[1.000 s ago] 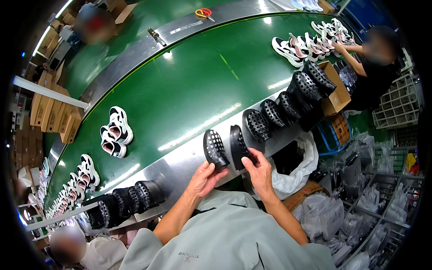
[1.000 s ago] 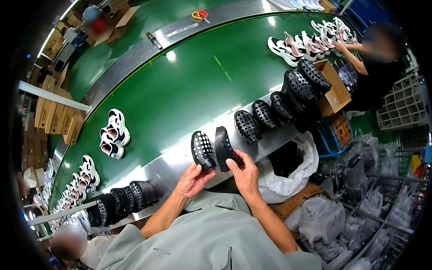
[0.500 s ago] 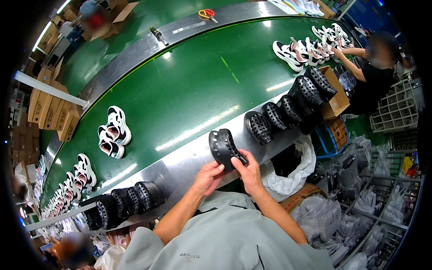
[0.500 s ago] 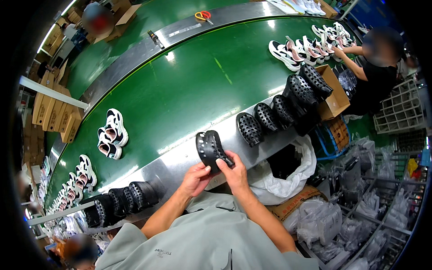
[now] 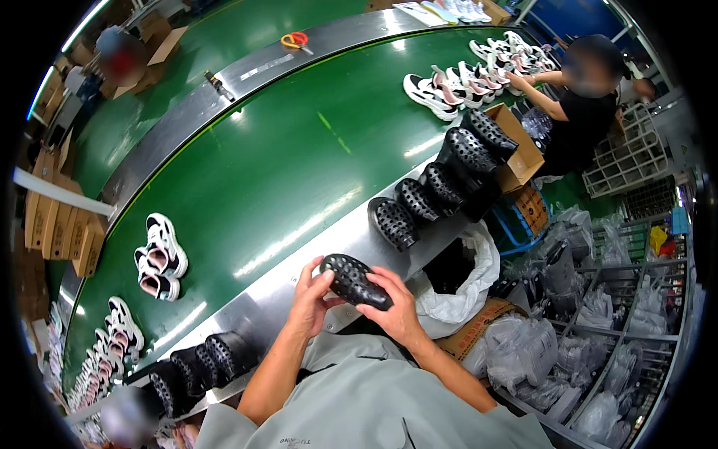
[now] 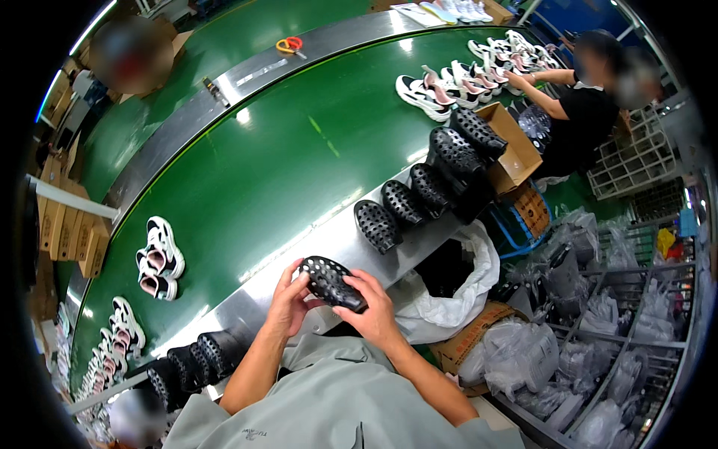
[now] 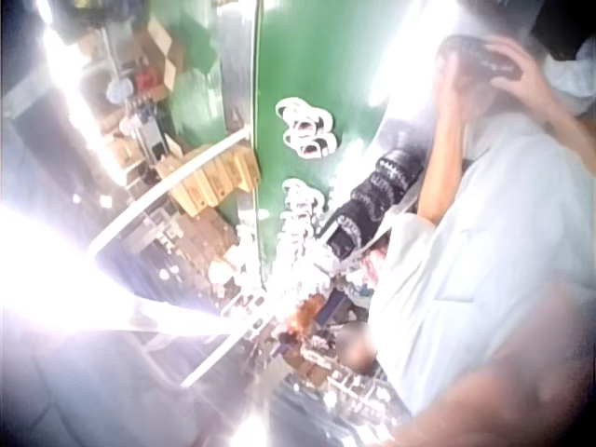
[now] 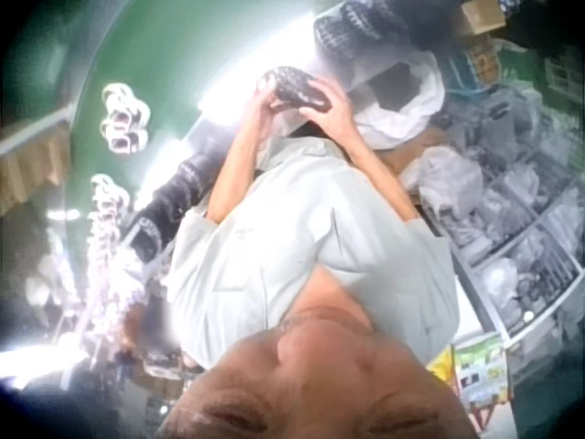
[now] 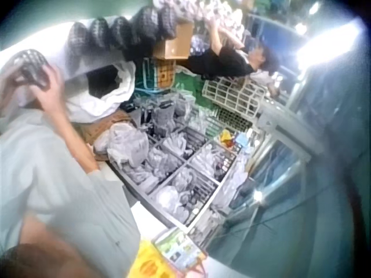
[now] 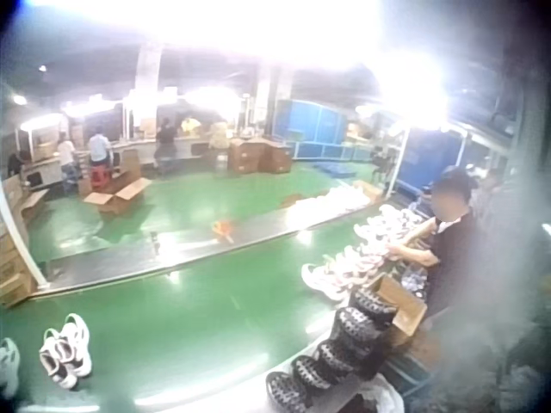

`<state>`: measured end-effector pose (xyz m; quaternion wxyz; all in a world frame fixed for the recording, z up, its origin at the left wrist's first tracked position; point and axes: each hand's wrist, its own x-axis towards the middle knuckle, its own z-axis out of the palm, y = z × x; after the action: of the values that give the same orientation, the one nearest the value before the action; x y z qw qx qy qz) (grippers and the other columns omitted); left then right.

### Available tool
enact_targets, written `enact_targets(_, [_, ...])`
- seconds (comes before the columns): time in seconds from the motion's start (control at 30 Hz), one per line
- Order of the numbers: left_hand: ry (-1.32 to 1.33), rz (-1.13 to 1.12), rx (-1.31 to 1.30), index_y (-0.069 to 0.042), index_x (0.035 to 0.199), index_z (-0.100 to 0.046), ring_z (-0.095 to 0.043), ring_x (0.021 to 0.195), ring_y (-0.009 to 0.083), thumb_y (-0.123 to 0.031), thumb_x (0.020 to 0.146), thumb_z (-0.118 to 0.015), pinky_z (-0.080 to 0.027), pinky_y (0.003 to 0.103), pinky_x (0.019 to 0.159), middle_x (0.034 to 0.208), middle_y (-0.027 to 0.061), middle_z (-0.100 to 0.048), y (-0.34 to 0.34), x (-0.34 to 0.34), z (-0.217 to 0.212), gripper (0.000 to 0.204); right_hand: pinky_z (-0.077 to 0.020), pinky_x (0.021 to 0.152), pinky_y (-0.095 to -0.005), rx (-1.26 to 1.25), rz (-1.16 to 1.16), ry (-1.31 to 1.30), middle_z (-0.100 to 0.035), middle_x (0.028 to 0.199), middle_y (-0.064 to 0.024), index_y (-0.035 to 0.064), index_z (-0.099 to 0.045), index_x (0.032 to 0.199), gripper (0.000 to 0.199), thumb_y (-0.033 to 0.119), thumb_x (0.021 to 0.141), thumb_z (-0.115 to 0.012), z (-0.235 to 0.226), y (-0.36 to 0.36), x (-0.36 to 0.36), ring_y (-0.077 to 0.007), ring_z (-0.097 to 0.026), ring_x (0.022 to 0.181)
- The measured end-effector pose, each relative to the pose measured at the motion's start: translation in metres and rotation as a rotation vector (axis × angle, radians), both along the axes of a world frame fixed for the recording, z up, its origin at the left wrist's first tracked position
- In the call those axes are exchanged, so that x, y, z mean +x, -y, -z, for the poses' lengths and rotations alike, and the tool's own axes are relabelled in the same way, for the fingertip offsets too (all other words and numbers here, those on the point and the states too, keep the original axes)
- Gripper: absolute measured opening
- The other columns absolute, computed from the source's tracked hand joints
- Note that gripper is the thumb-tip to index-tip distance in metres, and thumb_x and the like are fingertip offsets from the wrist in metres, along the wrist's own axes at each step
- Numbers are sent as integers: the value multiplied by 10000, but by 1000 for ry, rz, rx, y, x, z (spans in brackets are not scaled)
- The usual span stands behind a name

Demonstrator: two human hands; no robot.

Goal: The person assembles shoes on a production line by placing insoles into sneakers and organizing them on the workbench, and then collects black shoe components from a large white bag to sort them onto the conveyor belt.

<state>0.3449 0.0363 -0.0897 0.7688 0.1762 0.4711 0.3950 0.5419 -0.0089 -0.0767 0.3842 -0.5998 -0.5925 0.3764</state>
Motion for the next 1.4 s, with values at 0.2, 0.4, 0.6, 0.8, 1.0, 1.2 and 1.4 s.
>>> enact_targets(0.2, [-237, 250, -7, -16, 1280, -593, -637, 931, 173, -234, 980, -648, -536, 348, 802, 1052, 95, -677, -15, -7, 23, 375, -425, 1078, -458, 351, 302, 385, -516, 1397, -200, 21, -563, 1242, 632, 125, 696, -862, -37, -54, 92, -382, -510, 1268])
enact_targets(0.4, [-371, 361, 41, -11, 1088, -657, -647, 857, 151, -152, 984, -619, -538, 313, 755, 949, 61, -685, 0, -5, 43, 179, -420, 1075, -453, 266, 404, 473, -527, 1349, -200, 15, -563, 1249, 603, 165, 737, -843, -2, -116, 156, -384, -515, 1243])
enact_targets(0.6, [-406, 393, 24, -9, 1083, -654, -649, 842, 147, -136, 985, -620, -542, 308, 747, 946, 68, -689, 10, -7, 50, 164, -419, 1027, -485, 278, 602, 754, -554, 1337, -156, 51, -592, 1279, 623, 305, 770, -846, 37, -121, 149, -362, -538, 1192])
enact_targets(0.8, [-486, 508, 32, -13, 1070, -661, -632, 824, 119, -134, 979, -626, -519, 284, 722, 929, 47, -682, 6, 1, 69, 155, -406, 997, -513, 149, 632, 934, -569, 1340, -111, 91, -569, 1342, 665, 391, 800, -812, 32, -132, 141, -347, -505, 1227])
enact_targets(1.0, [-838, 797, 803, -17, 1010, -659, -645, 885, 387, -111, 892, -640, -530, 450, 795, 940, 186, -667, -9, 52, 48, 152, -476, 978, -443, 199, 719, 520, -632, 1253, -180, 27, -593, 1302, 517, 264, 874, -757, 1, -99, 155, -352, -605, 1122])
enact_targets(1.2, [-627, 1129, 1630, -17, 923, -630, -602, 1044, 338, -82, 799, -652, -446, 469, 1037, 969, 154, -625, -29, 134, 62, 142, -502, 799, -282, -162, 968, 80, -709, 950, -64, -14, -686, 1067, 195, 125, 930, -688, 106, 49, 253, -137, -642, 866])
enact_targets(1.4, [-602, 1461, 1937, -19, 824, -614, -595, 964, 306, -159, 747, -613, -315, 487, 1199, 886, 134, -613, -47, 168, 108, 160, -514, 764, -295, -681, 859, 68, -733, 897, -77, 13, -728, 1001, 134, 58, 892, -665, 255, 162, 249, -159, -664, 840])
